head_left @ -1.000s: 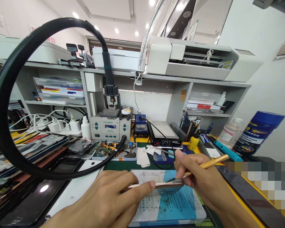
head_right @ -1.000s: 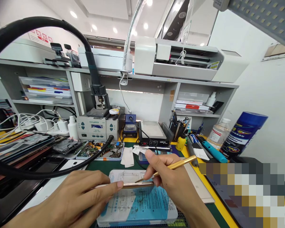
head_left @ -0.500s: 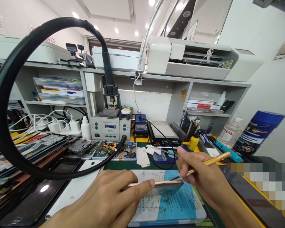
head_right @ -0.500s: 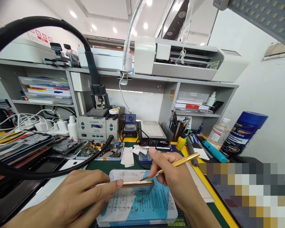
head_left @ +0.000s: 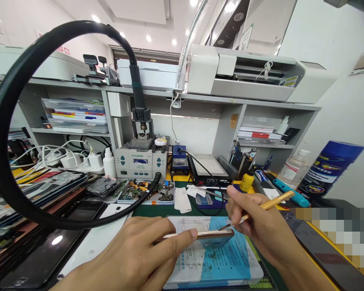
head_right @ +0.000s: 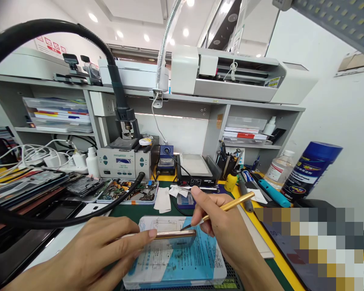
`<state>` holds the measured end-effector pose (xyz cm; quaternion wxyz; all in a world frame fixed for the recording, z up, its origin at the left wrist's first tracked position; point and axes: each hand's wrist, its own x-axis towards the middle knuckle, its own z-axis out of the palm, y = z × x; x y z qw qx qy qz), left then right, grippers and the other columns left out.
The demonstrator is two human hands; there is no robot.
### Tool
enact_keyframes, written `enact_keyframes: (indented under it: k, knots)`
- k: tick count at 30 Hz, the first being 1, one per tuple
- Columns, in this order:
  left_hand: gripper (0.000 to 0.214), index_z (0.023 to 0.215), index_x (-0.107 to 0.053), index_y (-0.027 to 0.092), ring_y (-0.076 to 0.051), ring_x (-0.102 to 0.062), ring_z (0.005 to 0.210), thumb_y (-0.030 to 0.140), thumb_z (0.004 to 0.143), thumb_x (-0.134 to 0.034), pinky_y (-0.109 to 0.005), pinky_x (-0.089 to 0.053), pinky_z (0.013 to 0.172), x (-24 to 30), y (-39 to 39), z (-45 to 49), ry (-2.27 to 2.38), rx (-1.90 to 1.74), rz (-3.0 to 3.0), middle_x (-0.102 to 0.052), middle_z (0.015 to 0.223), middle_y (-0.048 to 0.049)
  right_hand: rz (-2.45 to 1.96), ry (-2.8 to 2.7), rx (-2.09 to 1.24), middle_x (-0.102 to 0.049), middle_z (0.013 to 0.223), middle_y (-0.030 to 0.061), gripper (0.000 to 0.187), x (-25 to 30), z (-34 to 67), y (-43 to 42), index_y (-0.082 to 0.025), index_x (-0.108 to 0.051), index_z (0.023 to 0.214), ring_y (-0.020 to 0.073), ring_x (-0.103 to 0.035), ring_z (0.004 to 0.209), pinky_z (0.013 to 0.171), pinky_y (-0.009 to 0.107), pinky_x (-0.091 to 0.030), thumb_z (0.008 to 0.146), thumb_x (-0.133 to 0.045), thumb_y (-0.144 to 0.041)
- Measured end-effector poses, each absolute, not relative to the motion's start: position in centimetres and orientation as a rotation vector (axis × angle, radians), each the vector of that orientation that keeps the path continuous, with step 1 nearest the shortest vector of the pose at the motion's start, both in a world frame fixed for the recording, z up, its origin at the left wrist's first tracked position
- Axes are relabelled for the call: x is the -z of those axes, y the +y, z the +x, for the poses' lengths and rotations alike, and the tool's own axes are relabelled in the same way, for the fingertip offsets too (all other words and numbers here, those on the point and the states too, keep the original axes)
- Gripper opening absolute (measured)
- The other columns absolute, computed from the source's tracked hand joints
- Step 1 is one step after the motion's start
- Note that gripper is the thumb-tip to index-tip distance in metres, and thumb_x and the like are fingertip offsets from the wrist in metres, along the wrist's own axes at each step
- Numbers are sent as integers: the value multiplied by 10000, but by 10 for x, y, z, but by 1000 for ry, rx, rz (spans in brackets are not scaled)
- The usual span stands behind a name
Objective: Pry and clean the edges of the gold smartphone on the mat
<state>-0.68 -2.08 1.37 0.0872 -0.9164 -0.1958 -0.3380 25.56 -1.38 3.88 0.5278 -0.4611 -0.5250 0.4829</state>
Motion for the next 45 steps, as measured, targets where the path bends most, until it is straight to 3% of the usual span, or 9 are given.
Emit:
enact_keyframes:
  k: [14,26,34,42,45]
  knots:
    - [436,1348,-609,203,-178,-630,658,94,937,-516,-310,-528,551,-16,-25,-9,-624,996,-2729,-662,820,-47,-1127,-1295,-1146,-371,415,-36,590,-37,253,-14,-166,-655,436,90,-350,413,448,284,-184,809,-736,-616]
    - [450,1355,-608,199,-178,-625,655,91,925,-525,-305,-513,550,-11,-22,-10,-579,1022,-2733,-662,823,-48,-1142,-1333,-1142,-472,446,-14,549,-40,249,-14,-163,-692,463,87,-397,410,438,261,-223,784,-766,-602]
    - [455,1374,-591,214,-169,-627,671,104,941,-504,-285,-504,582,-9,-20,-10,-590,1030,-2719,-662,831,-45,-1127,-1381,-1119,-465,438,-12,540,-38,249,-17,-169,-717,491,102,-418,433,430,255,-216,819,-743,-597]
    - [477,1369,-587,192,-165,-598,636,72,915,-508,-287,-453,529,-7,-20,-9,-561,1058,-2726,-656,834,-47,-1075,-1427,-1059,-540,454,14,552,-31,250,-17,-183,-739,521,125,-469,463,443,268,-252,868,-691,-610]
    - [449,1343,-603,188,-168,-614,641,74,917,-520,-296,-492,544,-12,-22,-8,-579,1032,-2729,-665,832,-46,-1074,-1424,-1054,-565,462,23,568,-33,247,-17,-186,-742,521,127,-478,464,449,269,-266,865,-681,-633]
